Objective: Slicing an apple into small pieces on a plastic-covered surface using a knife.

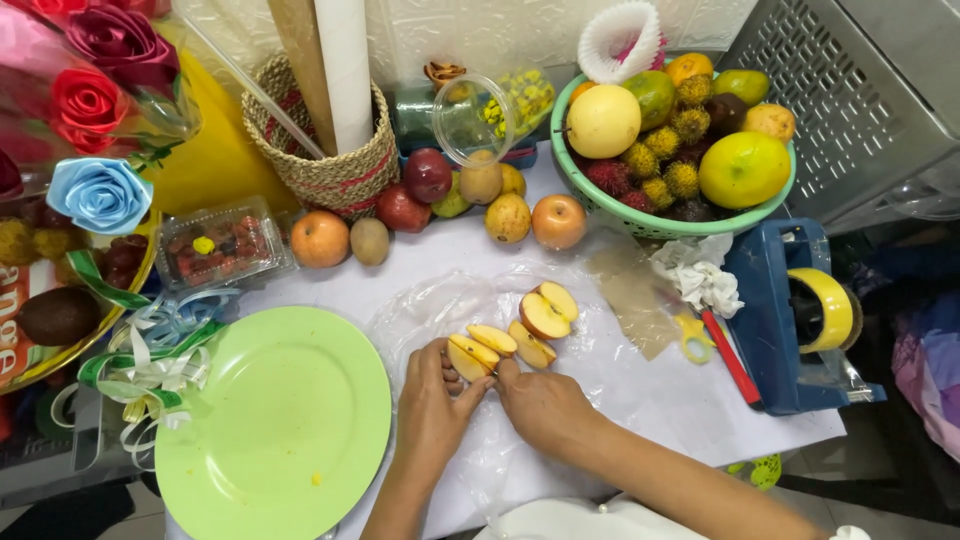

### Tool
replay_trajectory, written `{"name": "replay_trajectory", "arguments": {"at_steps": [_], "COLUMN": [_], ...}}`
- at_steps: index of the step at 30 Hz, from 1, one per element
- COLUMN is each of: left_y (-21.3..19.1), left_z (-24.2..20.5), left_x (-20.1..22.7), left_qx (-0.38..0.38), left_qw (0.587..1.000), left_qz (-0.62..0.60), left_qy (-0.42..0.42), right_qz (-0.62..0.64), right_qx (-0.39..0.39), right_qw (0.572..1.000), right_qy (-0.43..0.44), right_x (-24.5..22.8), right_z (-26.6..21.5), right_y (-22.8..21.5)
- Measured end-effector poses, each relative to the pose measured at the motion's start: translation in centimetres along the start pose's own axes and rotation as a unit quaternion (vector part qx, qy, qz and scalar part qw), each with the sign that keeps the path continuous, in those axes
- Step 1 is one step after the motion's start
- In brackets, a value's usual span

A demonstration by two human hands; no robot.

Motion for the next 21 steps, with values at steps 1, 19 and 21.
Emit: {"name": "replay_trajectory", "arguments": {"at_steps": [1,19,21], "left_y": [0.2,0.8,0.6], "left_z": [0.0,-0.4,-0.7], "left_x": [-0.2,0.4,1.2], "left_qx": [0.001,0.050,0.085], "left_qw": [1.000,0.994,0.984], "left_qz": [0.000,0.054,0.095], "left_qy": [0.003,0.077,0.121], "right_qz": [-0.001,-0.081,-0.079], "right_qx": [0.003,0.057,0.065], "right_qw": [1.000,0.994,0.994], "right_qy": [0.000,-0.039,-0.040], "right_x": [0.2,1.3,1.5], "right_z": [-0.1,-0.9,-0.8], "right_y": [0.2,1.7,2.1]}}
Point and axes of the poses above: each hand's wrist, its own z-axis towards the middle knuckle, its own y-axis out of the palm, x = y × z, the point moved 6 cm from there along z, towards the middle knuckle, and after that the axes turned 8 degrees about -x, right-handed, at the moved point
